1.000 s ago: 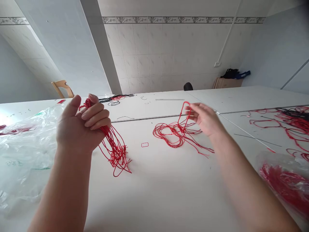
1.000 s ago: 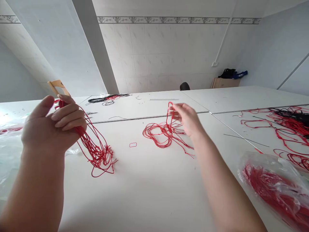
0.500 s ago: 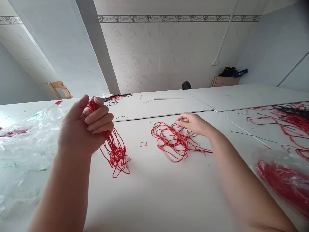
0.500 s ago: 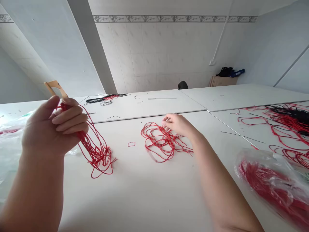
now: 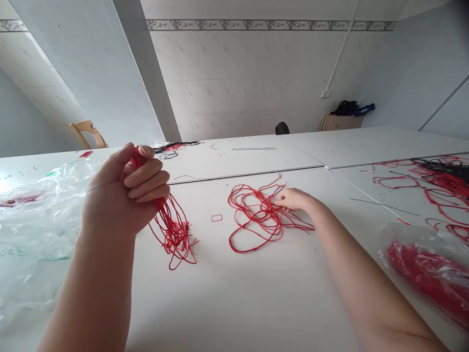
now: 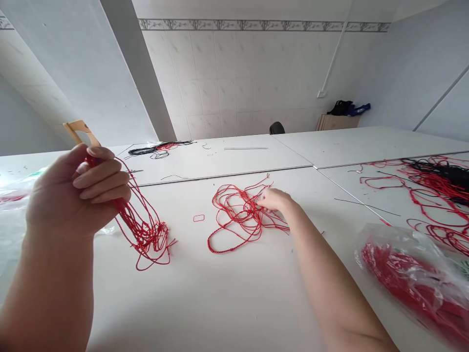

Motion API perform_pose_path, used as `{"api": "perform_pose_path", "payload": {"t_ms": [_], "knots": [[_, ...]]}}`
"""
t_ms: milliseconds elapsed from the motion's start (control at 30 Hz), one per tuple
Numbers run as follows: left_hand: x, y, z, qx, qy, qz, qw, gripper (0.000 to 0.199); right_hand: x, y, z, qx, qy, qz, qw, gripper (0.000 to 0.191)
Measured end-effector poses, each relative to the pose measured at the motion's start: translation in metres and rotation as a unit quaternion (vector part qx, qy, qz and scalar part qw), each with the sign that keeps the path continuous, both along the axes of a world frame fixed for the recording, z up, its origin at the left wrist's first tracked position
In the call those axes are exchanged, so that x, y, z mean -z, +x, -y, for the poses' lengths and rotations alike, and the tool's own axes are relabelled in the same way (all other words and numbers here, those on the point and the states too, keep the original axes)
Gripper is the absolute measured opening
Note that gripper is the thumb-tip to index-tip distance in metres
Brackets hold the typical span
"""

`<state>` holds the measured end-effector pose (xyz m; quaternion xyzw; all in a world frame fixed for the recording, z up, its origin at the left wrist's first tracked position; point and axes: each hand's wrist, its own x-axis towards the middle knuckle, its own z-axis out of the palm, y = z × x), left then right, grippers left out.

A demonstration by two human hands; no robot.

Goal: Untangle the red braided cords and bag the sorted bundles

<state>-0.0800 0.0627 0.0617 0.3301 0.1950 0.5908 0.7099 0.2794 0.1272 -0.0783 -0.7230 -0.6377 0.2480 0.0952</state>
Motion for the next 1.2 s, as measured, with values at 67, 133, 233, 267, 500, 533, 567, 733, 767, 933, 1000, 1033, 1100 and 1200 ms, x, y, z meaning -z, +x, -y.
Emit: {"api": "perform_pose_path", "payload": {"t_ms": [67, 133, 233, 267, 500, 533, 567, 733, 767, 933, 1000, 1033, 1100, 1200], "knots": [[0.000, 0.001, 0.000, -0.004, 0.020, -0.024, 1.000, 0.025, -0.016, -0.002, 0.005, 0.000, 0.097, -0.046, 0.994, 0.028], [-0.001, 0.003, 0.001, -0.009, 0.042, -0.051, 0.998, 0.037, -0.033, -0.005, 0.011, -0.005, 0.199, -0.140, 0.970, 0.033], [-0.003, 0.005, 0.003, -0.012, 0.052, -0.071, 0.996, 0.048, -0.052, -0.009, 0.021, -0.014, 0.308, -0.348, 0.885, 0.031], [-0.003, 0.005, 0.003, -0.012, 0.051, -0.072, 0.996, 0.049, -0.057, -0.011, 0.025, -0.007, 0.337, -0.380, 0.861, 0.029], [-0.006, 0.007, 0.005, -0.010, 0.055, -0.073, 0.996, 0.051, -0.083, -0.012, 0.053, 0.005, 0.421, -0.465, 0.779, 0.022], [-0.006, 0.007, 0.005, -0.009, 0.056, -0.074, 0.996, 0.052, -0.087, -0.010, 0.056, 0.014, 0.440, -0.443, 0.781, 0.021], [-0.006, 0.008, 0.005, -0.009, 0.057, -0.075, 0.996, 0.053, -0.090, -0.008, 0.059, 0.026, 0.457, -0.417, 0.785, 0.021], [-0.004, 0.006, 0.002, -0.015, 0.066, -0.105, 0.992, 0.056, -0.099, 0.002, 0.066, 0.029, 0.420, -0.522, 0.742, 0.020], [-0.002, 0.006, 0.000, -0.010, 0.071, -0.115, 0.991, 0.055, -0.101, 0.003, 0.067, 0.031, 0.421, -0.539, 0.729, 0.018], [0.013, 0.007, -0.015, 0.049, 0.057, -0.141, 0.987, 0.041, -0.103, 0.003, 0.068, 0.001, 0.419, -0.558, 0.716, 0.015], [0.023, 0.013, -0.021, 0.062, 0.035, -0.129, 0.989, 0.027, -0.102, 0.001, 0.069, -0.031, 0.438, -0.501, 0.745, 0.015], [0.028, 0.018, -0.023, 0.071, 0.025, -0.125, 0.989, 0.022, -0.102, -0.002, 0.070, -0.054, 0.438, -0.471, 0.763, 0.015], [0.039, 0.029, -0.024, 0.098, 0.013, -0.131, 0.986, 0.017, -0.100, -0.011, 0.073, -0.106, 0.411, -0.427, 0.798, 0.018], [0.055, 0.046, -0.021, 0.133, 0.014, -0.193, 0.972, 0.019, -0.096, -0.032, 0.079, -0.165, 0.361, -0.364, 0.842, 0.018]]}}
